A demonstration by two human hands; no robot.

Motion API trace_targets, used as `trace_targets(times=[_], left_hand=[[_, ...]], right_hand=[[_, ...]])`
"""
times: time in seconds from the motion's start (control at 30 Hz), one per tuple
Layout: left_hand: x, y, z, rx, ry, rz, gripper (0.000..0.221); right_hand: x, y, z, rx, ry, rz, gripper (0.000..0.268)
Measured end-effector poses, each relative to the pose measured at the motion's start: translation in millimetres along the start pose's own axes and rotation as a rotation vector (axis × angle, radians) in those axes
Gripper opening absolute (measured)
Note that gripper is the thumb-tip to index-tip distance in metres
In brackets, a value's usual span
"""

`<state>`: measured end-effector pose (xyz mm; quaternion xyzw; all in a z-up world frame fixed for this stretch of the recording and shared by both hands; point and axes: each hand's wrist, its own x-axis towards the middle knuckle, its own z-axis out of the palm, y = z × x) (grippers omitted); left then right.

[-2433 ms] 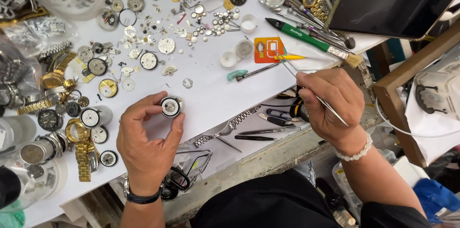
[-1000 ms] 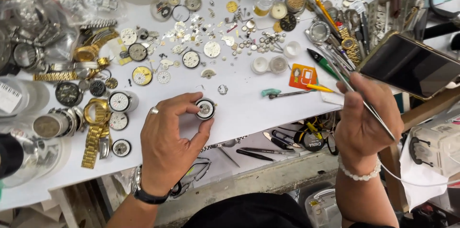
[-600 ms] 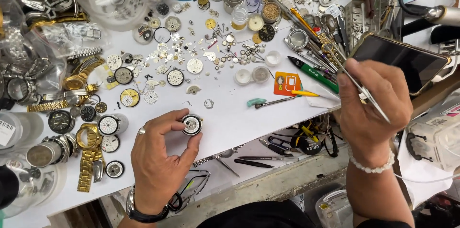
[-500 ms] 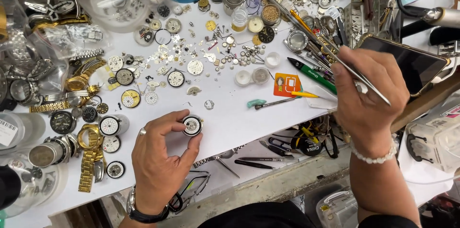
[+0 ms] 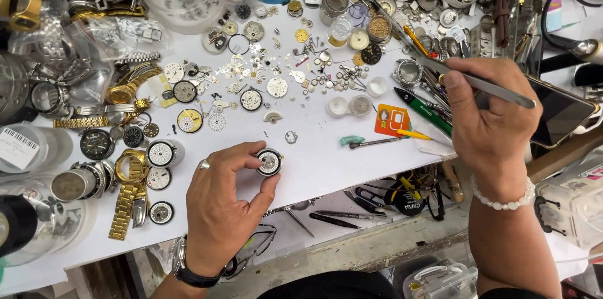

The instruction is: Repairing a watch mechanism by carefully placing tiny gears and components using precision tweezers.

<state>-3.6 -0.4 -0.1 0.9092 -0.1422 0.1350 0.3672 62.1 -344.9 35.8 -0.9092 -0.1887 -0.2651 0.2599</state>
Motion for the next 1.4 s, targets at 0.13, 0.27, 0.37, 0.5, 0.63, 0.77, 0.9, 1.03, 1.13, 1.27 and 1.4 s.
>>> trace_targets(times=[0.13, 0.27, 0.37, 0.5, 0.63, 0.77, 0.9, 1.03, 1.13, 1.27, 1.4], left_hand=[[0, -1, 0, 0.000, 0.011, 0.008, 0.039], [0, -2, 0, -0.014, 0.015, 0.013, 0.039], [0, -2, 0, -0.023, 0.011, 0.005, 0.039], [0, -3, 0, -0.024, 0.002, 0.001, 0.040], [-1, -3, 1, -0.009, 0.009, -0.008, 0.039], [-1, -3, 0, -0.025, 0.010, -0.005, 0.038], [0, -3, -1, -0.056, 0.006, -0.006, 0.039], [0, -4, -1, -0.062, 0.017, 0.012, 0.040], [0, -3, -1, -0.066, 0.008, 0.000, 0.038], [-1, -2, -1, -0.025, 0.002, 0.002, 0.038], [0, -2, 0, -0.010, 0.014, 0.000, 0.039]], right_hand=[[14, 0, 11, 0.015, 0.081, -0.065, 0.019], [24, 6, 22, 0.047, 0.078, -0.090, 0.016], [27, 4, 27, 0.045, 0.050, -0.054, 0.015], [30, 4, 33, 0.031, 0.029, -0.047, 0.013], [33, 4, 35, 0.037, 0.027, -0.026, 0.014], [35, 8, 33, 0.041, 0.027, -0.050, 0.008], [34, 13, 22, 0.165, -0.010, -0.072, 0.009], [22, 10, 2, 0.091, -0.040, -0.095, 0.009], [11, 5, -3, 0.122, -0.085, 0.008, 0.014], [6, 5, -5, -0.015, -0.085, 0.030, 0.008], [10, 6, 1, 0.043, -0.069, 0.005, 0.011]])
